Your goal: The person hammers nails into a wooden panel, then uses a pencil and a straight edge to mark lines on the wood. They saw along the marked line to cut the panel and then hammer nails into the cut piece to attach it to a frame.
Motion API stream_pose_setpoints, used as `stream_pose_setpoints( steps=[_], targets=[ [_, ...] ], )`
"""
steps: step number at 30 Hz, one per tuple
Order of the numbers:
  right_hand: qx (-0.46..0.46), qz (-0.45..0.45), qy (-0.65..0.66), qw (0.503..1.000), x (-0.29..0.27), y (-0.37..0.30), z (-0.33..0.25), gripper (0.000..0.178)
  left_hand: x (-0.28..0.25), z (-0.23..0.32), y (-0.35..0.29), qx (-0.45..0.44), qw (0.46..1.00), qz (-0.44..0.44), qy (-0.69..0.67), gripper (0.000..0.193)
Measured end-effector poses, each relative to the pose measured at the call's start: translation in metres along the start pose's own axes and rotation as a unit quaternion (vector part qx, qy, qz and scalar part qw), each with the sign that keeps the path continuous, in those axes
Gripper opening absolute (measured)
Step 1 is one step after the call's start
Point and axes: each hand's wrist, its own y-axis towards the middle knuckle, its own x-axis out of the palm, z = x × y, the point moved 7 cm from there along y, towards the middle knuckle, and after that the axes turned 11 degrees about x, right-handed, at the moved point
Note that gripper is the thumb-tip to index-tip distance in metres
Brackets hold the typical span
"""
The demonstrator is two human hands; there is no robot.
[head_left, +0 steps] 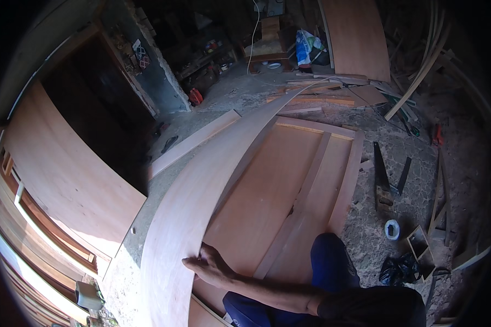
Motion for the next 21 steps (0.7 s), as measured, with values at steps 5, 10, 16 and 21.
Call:
stream_pose_setpoints(
  steps=[5,10,16,21],
  targets=[
    [-0.042,0.039,-0.031,0.998,-0.037,-0.016,-0.043,0.024,-0.052,-0.01,-0.014,-0.009,1.0,0.022,0.012,0.056],
    [-0.078,0.057,0.109,0.989,-0.086,0.0,-0.091,0.02,-0.222,0.071,-0.015,0.226,0.954,-0.107,0.165,0.054],
    [-0.032,0.21,0.16,0.964,-0.266,0.071,-0.056,0.024,0.031,-0.004,-0.073,-0.022,0.963,0.029,-0.268,0.042],
    [0.069,0.193,0.149,0.967,-0.302,0.1,0.037,0.039,0.122,-0.078,-0.055,-0.078,0.974,-0.031,-0.211,0.028]
  ],
)
